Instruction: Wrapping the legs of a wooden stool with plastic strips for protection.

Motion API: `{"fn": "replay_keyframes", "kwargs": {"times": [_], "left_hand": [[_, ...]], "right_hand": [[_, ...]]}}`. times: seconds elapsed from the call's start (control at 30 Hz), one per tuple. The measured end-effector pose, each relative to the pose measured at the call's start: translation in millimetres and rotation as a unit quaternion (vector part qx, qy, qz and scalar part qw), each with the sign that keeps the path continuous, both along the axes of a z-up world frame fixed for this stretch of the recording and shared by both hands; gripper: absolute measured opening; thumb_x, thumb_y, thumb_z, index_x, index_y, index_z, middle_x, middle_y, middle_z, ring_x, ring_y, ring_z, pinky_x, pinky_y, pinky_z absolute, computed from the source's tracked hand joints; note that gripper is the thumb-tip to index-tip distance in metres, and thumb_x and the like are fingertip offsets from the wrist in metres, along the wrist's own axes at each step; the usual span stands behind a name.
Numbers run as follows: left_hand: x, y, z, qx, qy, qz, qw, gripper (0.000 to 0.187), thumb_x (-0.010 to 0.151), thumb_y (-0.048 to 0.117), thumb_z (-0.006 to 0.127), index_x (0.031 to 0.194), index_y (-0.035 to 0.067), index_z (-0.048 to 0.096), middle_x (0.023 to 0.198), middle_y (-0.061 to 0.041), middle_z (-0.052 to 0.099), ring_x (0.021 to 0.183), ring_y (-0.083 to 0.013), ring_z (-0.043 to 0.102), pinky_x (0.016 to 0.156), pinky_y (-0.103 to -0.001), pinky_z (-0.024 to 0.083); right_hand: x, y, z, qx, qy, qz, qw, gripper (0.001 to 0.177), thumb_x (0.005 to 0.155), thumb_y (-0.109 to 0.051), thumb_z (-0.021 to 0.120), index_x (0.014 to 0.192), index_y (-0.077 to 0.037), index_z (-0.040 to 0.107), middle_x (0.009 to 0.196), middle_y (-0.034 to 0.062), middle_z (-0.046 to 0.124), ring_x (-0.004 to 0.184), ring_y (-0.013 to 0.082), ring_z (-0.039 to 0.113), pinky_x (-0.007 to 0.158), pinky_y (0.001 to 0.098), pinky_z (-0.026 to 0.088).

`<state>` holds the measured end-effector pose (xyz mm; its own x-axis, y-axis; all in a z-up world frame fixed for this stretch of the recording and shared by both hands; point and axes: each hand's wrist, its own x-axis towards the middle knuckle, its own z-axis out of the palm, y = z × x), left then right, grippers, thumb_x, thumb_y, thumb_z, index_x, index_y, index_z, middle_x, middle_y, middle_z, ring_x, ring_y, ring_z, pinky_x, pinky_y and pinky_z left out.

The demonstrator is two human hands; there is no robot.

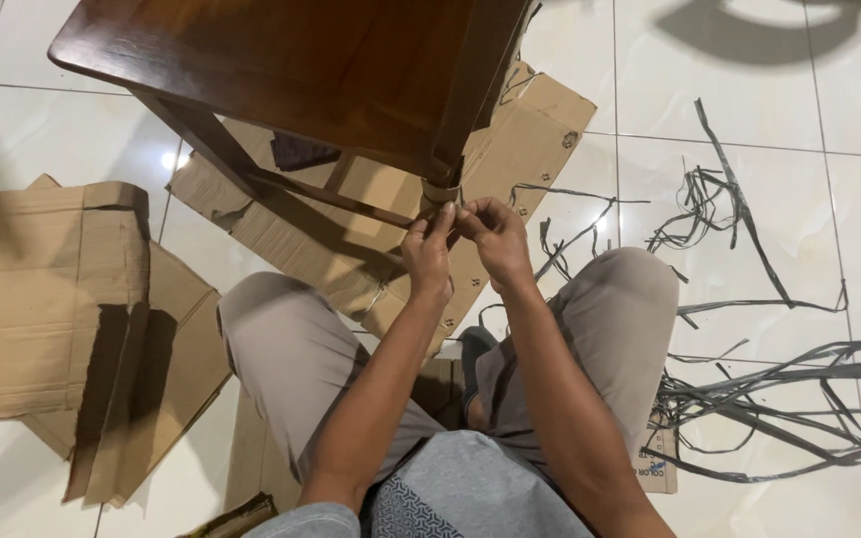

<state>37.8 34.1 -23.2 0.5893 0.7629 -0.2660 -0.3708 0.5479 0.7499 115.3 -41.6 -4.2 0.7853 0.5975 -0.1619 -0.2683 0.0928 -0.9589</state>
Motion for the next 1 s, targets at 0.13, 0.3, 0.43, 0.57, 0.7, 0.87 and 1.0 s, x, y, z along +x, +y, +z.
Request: {"fn": "replay_keyframes", "kwargs": {"times": [0.13,0.3,0.43,0.57,0.7,0.87,1.0], "left_hand": [[-3.1,2.1,2.4,0.051,0.008,-0.001,0.999,0.020,0.100,0.020,0.070,0.105,0.000,0.071,0.099,-0.005,0.071,0.091,-0.0141,0.065,0.085,-0.032,0.054],[-8.0,0.3,-0.7,0.133,0.016,-0.006,0.991,0.025,0.105,0.023,0.059,0.106,0.002,0.070,0.097,-0.003,0.071,0.090,-0.0108,0.062,0.082,-0.029,0.051],[-11.6,0.2,-4.9,0.194,0.038,0.012,0.980,0.024,0.109,0.022,0.058,0.098,0.003,0.066,0.091,-0.001,0.065,0.085,-0.0099,0.056,0.078,-0.028,0.046],[-21.2,3.1,4.1,0.213,0.033,0.010,0.977,0.022,0.107,0.021,0.057,0.095,0.004,0.063,0.090,0.000,0.063,0.086,-0.0099,0.058,0.081,-0.028,0.048],[-29.7,3.5,-4.5,0.240,0.029,0.008,0.970,0.021,0.108,0.020,0.057,0.095,0.003,0.061,0.089,0.000,0.062,0.086,-0.0102,0.057,0.082,-0.028,0.048],[-37.3,2.4,-0.1,0.244,0.069,-0.007,0.967,0.021,0.108,0.020,0.057,0.096,0.004,0.062,0.087,0.000,0.063,0.082,-0.0088,0.054,0.076,-0.028,0.046],[-33.4,-4.4,3.3,0.238,0.093,0.009,0.967,0.021,0.107,0.020,0.059,0.095,0.003,0.063,0.083,0.001,0.061,0.075,-0.0082,0.049,0.067,-0.028,0.042]], "right_hand": [[3.7,-2.1,-2.8,-0.027,-0.033,-0.002,0.999,0.010,0.099,-0.007,0.071,0.101,0.000,0.064,0.092,0.0011,0.066,0.085,0.0101,0.062,0.080,0.0275,0.053],[1.2,-3.8,10.5,-0.085,-0.049,0.020,0.995,0.011,0.103,-0.013,0.065,0.101,-0.002,0.061,0.084,0.0009,0.061,0.075,0.0094,0.055,0.068,0.0261,0.048],[-6.7,0.7,10.6,-0.060,-0.060,0.053,0.995,0.010,0.107,-0.013,0.058,0.105,-0.004,0.057,0.079,-0.0009,0.057,0.066,0.0075,0.049,0.058,0.0252,0.042],[-14.2,5.8,18.2,-0.070,-0.133,0.036,0.988,0.010,0.107,-0.011,0.053,0.110,-0.004,0.059,0.077,-0.0027,0.051,0.066,0.0051,0.044,0.058,0.0238,0.039],[-14.3,10.8,16.9,-0.080,-0.140,0.025,0.987,0.012,0.106,-0.010,0.049,0.110,-0.004,0.059,0.074,-0.0029,0.049,0.064,0.0054,0.042,0.055,0.0244,0.037],[-13.9,18.1,12.3,-0.069,-0.122,0.000,0.990,0.012,0.102,-0.009,0.049,0.108,-0.005,0.058,0.073,-0.0023,0.051,0.064,0.0061,0.043,0.055,0.0259,0.038],[-21.8,13.1,30.1,-0.115,-0.190,-0.004,0.975,0.014,0.100,-0.008,0.049,0.107,-0.004,0.061,0.075,0.0014,0.055,0.066,0.0085,0.047,0.058,0.0284,0.042]]}}
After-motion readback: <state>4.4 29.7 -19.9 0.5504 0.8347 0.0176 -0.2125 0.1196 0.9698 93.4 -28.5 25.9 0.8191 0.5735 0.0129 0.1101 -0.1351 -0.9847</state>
